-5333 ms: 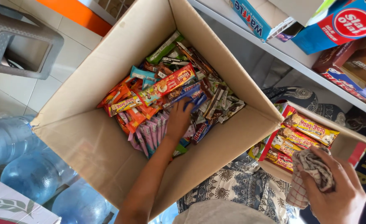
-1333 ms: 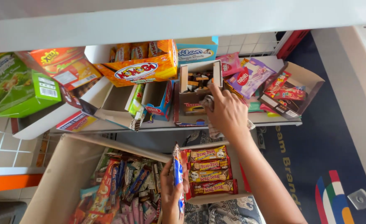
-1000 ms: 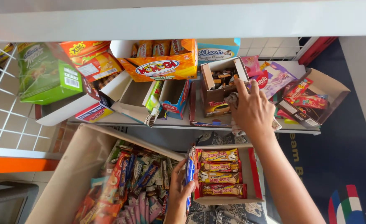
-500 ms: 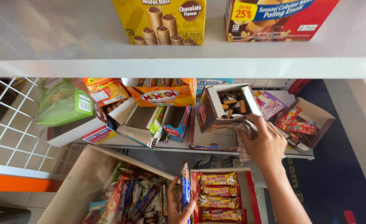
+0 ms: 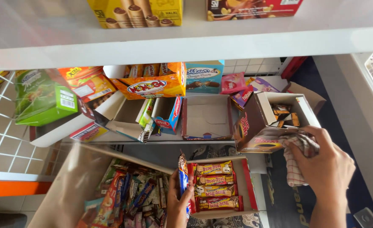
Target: The person sits on the floor and organizes snack bars from a large cardboard box into a smaller display box. They pick up individual bars, wipe them with a cloth, and place them neatly into the display box.
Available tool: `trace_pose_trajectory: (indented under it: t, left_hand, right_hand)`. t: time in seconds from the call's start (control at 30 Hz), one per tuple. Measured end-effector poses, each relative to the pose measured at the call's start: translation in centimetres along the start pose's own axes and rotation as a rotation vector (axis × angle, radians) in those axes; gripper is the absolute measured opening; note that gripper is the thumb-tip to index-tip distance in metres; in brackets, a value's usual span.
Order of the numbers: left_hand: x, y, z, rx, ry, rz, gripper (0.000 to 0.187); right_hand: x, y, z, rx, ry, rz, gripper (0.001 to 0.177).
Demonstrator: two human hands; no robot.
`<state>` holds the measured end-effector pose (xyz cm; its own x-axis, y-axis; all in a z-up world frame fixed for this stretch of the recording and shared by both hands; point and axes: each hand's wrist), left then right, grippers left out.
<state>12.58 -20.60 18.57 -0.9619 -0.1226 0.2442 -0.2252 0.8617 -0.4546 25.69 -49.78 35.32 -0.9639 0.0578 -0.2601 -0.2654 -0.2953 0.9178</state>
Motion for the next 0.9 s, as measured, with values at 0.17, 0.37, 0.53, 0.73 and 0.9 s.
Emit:
trace_pose_trajectory:
  t: [0.17, 0.37, 0.53, 0.73, 0.9]
  left_hand:
    - [0.7, -0.4, 0.3, -0.107, 0.038, -0.015, 0.074]
    - [1.0, 0.3, 0.4, -0.092, 0.054, -0.021, 0.073]
    - [1.2, 0.1, 0.1, -0.064, 0.07, -0.059, 0.071]
    - [-1.1, -0.5, -0.4, -0.205, -0.047, -0.009, 0.071]
    - [-5.3, -2.9, -2.7, -0.31, -0.192, 0.136, 0.067]
  right_hand:
    - [-0.9, -3.1, -1.5, 0.066, -0.065, 0.05, 0.046]
    - [-2.7, -5.3, -1.7, 0.064, -0.007, -0.026, 0.044]
    - [-3.0, -5.9, -1.5, 0.078, 0.026, -0.063, 0.042]
    - [-2.9, -7.8, -2.9, 0.027, 0.11, -0.122, 0.04]
    - [-2.6, -11.1, -4.4, -0.017, 0.174, -0.228, 0.035]
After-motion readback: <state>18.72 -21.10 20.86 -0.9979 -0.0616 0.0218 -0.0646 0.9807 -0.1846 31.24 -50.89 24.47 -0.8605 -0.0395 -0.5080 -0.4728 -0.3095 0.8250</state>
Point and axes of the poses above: each hand's wrist, its own x-axis away from the middle knuckle, its own y-axis out of the back of the hand, z = x × y, and after that the axes turned 12 degrees about z, right-handed
